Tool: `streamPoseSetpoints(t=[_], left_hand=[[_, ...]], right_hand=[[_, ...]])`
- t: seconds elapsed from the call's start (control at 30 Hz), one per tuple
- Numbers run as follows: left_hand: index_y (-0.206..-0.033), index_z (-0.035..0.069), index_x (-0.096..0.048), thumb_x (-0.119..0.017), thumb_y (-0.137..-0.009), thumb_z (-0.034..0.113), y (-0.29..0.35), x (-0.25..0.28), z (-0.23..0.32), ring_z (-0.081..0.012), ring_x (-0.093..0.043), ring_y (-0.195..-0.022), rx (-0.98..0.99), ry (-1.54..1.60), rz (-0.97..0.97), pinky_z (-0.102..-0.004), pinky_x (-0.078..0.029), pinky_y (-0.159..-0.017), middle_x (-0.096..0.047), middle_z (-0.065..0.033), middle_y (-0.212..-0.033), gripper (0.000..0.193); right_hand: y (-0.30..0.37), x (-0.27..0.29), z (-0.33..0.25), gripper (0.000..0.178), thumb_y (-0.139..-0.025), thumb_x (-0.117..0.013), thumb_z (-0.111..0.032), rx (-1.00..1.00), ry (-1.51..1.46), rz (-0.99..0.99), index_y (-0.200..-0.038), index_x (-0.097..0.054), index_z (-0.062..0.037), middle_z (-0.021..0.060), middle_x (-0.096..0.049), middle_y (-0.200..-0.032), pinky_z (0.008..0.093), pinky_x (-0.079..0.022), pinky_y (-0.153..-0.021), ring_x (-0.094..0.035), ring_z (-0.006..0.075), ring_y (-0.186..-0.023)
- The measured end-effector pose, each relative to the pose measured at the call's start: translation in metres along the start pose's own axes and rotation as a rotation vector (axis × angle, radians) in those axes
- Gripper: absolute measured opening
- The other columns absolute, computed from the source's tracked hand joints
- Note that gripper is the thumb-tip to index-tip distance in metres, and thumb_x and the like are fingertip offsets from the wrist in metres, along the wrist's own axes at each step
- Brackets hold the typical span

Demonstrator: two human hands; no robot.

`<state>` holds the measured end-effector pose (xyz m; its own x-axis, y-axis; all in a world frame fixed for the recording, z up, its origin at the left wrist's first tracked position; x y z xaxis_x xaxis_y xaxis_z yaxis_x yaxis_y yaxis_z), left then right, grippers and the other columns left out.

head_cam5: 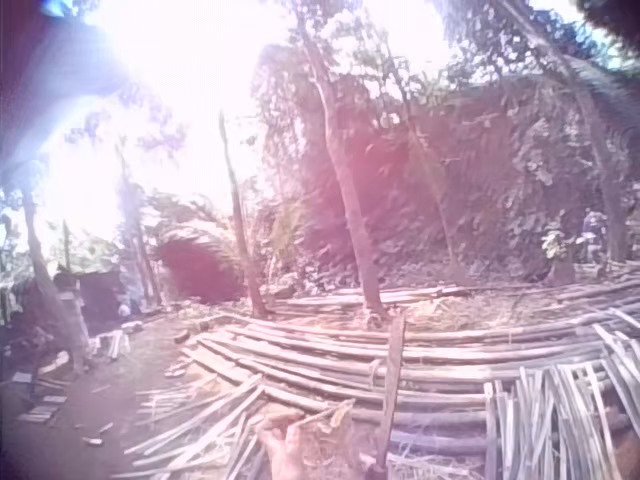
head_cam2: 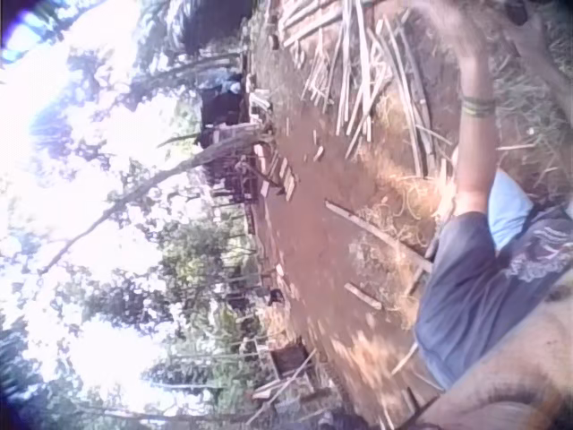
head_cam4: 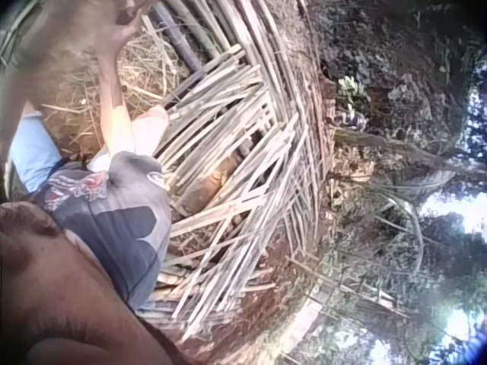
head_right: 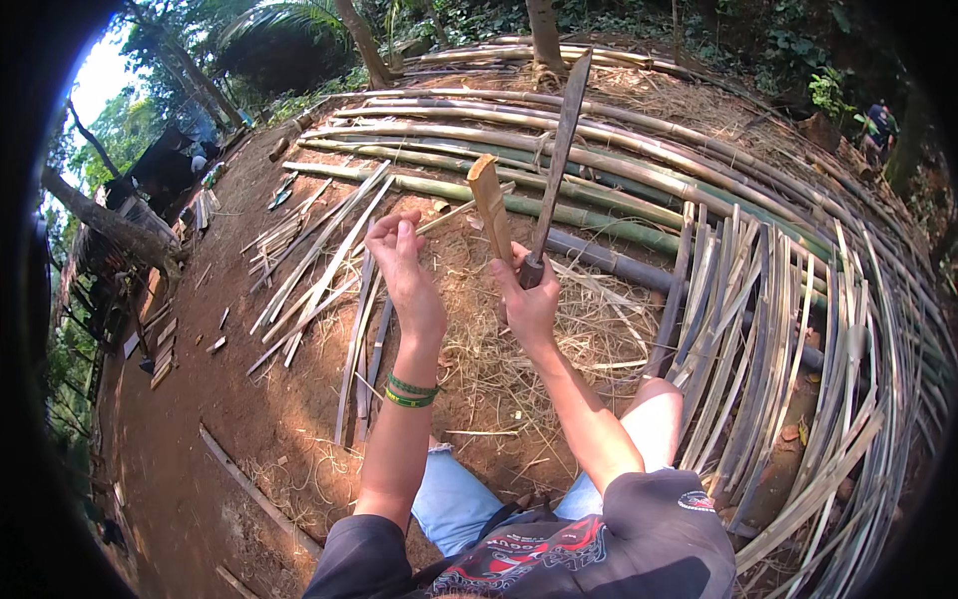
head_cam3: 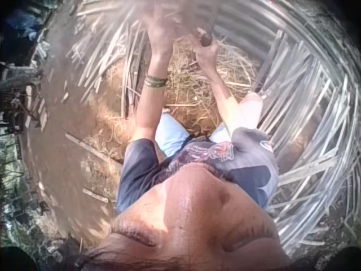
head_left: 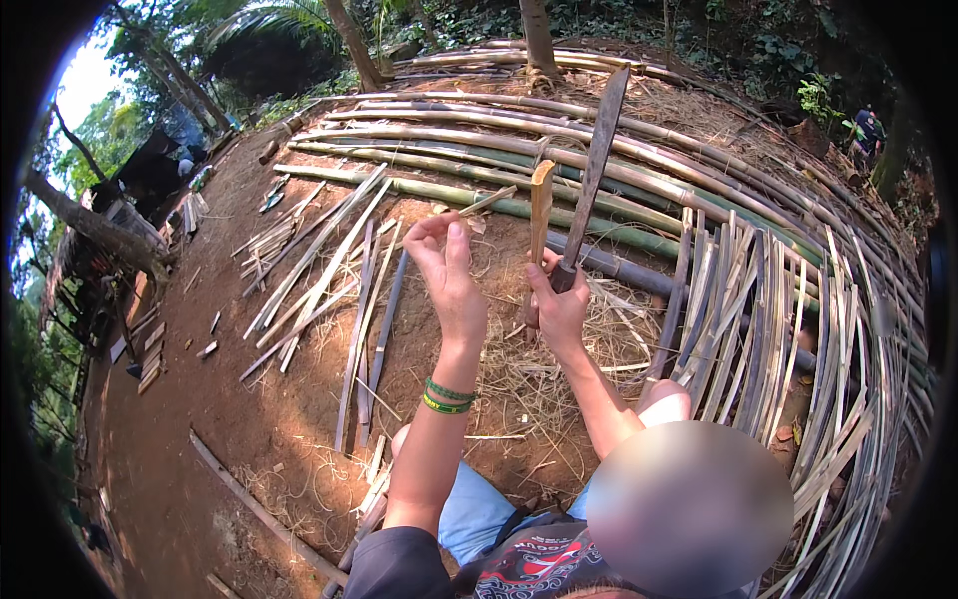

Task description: The person sits on the ground and uses a machete to split long bamboo poles into thin strips. They repeatedly strike the bamboo with the machete to separate the material and then place the finished strips into a pile.

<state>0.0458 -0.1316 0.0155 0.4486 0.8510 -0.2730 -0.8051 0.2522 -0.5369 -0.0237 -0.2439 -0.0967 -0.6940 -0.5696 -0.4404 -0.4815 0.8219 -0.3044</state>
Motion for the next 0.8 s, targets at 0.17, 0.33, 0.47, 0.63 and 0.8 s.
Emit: streamPoseSetpoints(t=[0.17, 0.33, 0.47, 0.63, 0.8], left_hand=[[-0.094, 0.007, -0.053, -0.05, -0.102, 0.038, 0.124, 0.069, -0.154, -0.0151, -0.06, -0.081, 0.679, 0.14, 0.155, -0.0283, -0.048, -0.078, -0.06, -0.0048, -0.086, 0.032], [-0.144, -0.013, -0.024, -0.048, -0.083, 0.078, 0.173, 0.06, -0.209, -0.0354, -0.04, -0.136, 1.208, 0.871, 0.128, -0.0423, -0.035, -0.113, -0.039, -0.0279, -0.146, 0.112], [-0.146, -0.014, -0.011, -0.056, -0.075, 0.08, 0.114, 0.063, -0.199, -0.0367, -0.017, -0.147, 0.84, 1.191, 0.436, -0.0501, -0.017, -0.121, -0.016, -0.0285, -0.156, 0.127], [-0.095, 0.004, -0.039, -0.077, -0.074, 0.06, 0.043, 0.118, -0.184, -0.0323, -0.055, -0.113, 0.635, 1.088, 0.879, -0.0498, -0.046, -0.101, -0.053, -0.0228, -0.117, 0.071], [-0.098, 0.003, -0.048, -0.059, -0.082, 0.072, 0.019, 0.142, -0.129, -0.0277, -0.061, -0.085, 0.614, 0.749, 0.9, -0.0406, -0.051, -0.089, -0.061, -0.0161, -0.096, 0.072]], right_hand=[[-0.027, 0.017, -0.033, 0.02, -0.089, -0.075, -0.016, 0.106, -0.24, 0.164, -0.096, -0.059, -0.0064, 0.0019, -0.064, -0.086, 0.021, -0.039, -0.048, -0.048, 0.0058, -0.053], [-0.028, 0.02, -0.068, 0.025, -0.087, -0.076, -0.016, 0.132, -0.43, 0.265, -0.094, -0.053, -0.0067, -0.0013, -0.052, -0.071, 0.0232, -0.039, -0.045, -0.048, 0.0071, -0.05], [-0.024, 0.02, -0.087, 0.025, -0.089, -0.075, -0.019, 0.048, -0.565, 0.299, -0.094, -0.053, -0.0075, 0.0018, -0.059, -0.079, 0.0228, -0.04, -0.045, -0.048, 0.0072, -0.051], [-0.026, 0.044, -0.054, 0.029, -0.088, -0.075, -0.027, -0.171, -0.694, 0.219, -0.096, -0.052, -0.0105, 0.0005, -0.056, -0.082, 0.0222, -0.04, -0.045, -0.044, 0.0059, -0.052], [-0.007, 0.035, -0.033, 0.035, -0.086, -0.076, -0.032, -0.333, -0.8, 0.319, -0.097, -0.051, -0.0109, -0.003, -0.046, -0.076, 0.0253, -0.041, -0.049, -0.041, 0.0066, -0.053]])
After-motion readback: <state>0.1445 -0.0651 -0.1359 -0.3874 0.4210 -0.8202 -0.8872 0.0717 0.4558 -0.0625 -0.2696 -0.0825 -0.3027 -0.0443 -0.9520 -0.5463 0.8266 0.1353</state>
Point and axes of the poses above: each hand's wrist, its own y-axis away from the middle knuckle, its own x-axis out of the back of the hand, z = x × y, the point moved 4 cm from there along -y, towards the middle knuckle
